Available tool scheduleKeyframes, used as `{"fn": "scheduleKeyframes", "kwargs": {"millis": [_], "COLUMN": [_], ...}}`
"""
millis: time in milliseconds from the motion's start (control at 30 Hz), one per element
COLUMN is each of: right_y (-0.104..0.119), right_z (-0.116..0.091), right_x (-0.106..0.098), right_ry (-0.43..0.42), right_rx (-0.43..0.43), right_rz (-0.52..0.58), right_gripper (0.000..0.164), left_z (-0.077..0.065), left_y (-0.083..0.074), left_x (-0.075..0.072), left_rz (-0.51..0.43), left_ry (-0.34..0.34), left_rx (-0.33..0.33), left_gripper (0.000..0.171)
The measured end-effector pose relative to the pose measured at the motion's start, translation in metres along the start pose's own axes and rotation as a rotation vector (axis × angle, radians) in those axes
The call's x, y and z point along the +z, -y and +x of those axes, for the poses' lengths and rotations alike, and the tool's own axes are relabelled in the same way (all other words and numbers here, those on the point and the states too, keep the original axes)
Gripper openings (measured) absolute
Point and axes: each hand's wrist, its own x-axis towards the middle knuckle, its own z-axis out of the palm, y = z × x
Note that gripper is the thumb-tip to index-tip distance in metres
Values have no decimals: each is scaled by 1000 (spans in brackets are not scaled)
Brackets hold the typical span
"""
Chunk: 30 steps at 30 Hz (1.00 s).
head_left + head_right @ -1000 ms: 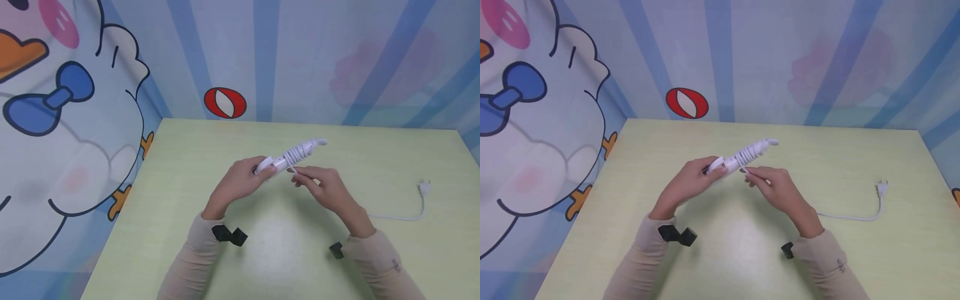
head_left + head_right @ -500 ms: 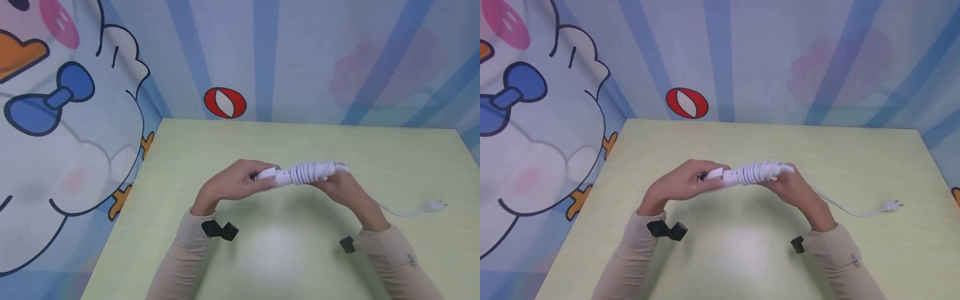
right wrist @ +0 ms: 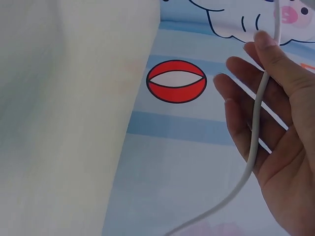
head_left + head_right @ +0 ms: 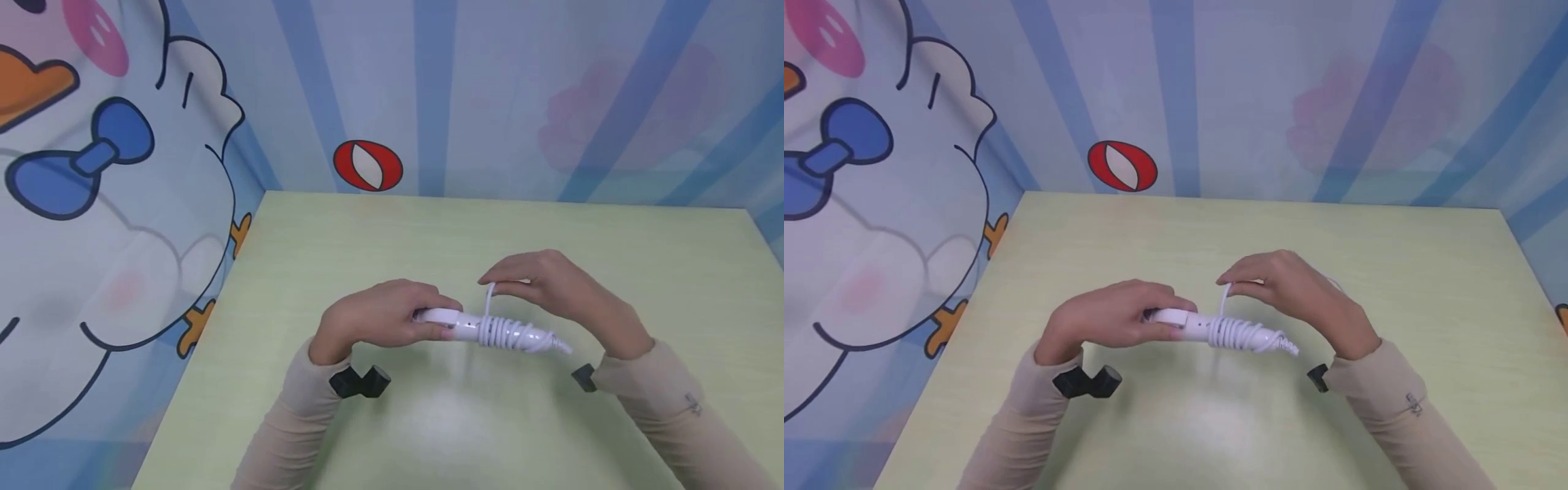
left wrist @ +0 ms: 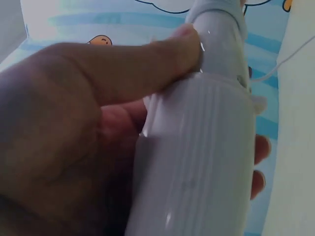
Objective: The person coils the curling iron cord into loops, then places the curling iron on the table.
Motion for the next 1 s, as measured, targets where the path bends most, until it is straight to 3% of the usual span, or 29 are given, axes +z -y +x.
{"fn": "scheduleKeyframes", "kwargs": {"millis": [300,467,667,833,1000], "right_y": [6,12,22,25,24], "right_z": [11,15,15,13,16], "right_x": [-3,3,12,19,26], "right_ry": [-16,-41,-38,-103,-187], "right_rx": [-21,-36,34,53,74], "right_rz": [-161,-266,-328,-346,-321], "right_gripper": [17,12,14,15,19], "left_z": [8,22,34,42,46], "left_y": [-18,-17,-7,7,22], "left_x": [12,25,33,36,34], "left_rz": [325,410,397,312,167], "left_ry": [-38,-108,-211,-312,-431], "left_rx": [-281,-414,-514,-518,-515], "left_gripper": [29,27,28,27,25]}}
